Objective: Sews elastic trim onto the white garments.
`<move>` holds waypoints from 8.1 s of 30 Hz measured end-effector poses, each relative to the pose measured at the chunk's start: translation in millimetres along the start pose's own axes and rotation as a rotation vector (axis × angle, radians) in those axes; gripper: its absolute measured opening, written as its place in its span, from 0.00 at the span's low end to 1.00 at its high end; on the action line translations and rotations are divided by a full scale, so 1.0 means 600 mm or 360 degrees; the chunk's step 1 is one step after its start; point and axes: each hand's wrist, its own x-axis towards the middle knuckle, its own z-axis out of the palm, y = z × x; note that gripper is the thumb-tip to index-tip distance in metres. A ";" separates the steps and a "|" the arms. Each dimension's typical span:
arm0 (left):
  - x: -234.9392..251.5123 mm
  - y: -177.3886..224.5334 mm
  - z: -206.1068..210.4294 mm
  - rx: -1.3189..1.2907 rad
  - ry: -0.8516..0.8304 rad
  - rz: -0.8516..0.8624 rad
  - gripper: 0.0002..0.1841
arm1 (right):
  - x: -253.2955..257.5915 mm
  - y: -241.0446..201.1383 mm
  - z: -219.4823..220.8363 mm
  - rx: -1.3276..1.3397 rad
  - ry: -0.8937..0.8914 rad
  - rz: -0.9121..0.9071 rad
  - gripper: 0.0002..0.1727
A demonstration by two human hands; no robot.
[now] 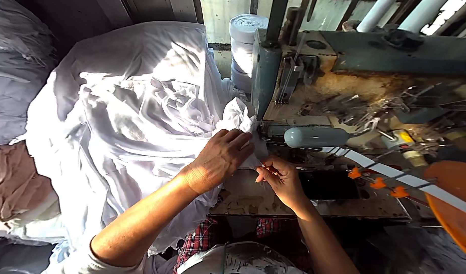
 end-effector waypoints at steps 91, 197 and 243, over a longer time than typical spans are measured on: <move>0.022 -0.056 0.030 0.0132 -0.0114 -0.0135 0.12 | -0.011 0.017 -0.018 -0.0231 0.0230 -0.0292 0.06; -0.117 -0.046 -0.135 -0.1629 0.0098 -0.1200 0.20 | -0.068 -0.033 0.199 0.0943 0.0055 0.1095 0.30; 0.034 -0.096 -0.038 -0.1353 -0.0795 -0.0751 0.12 | -0.088 -0.019 0.046 0.0733 -0.0061 0.0501 0.09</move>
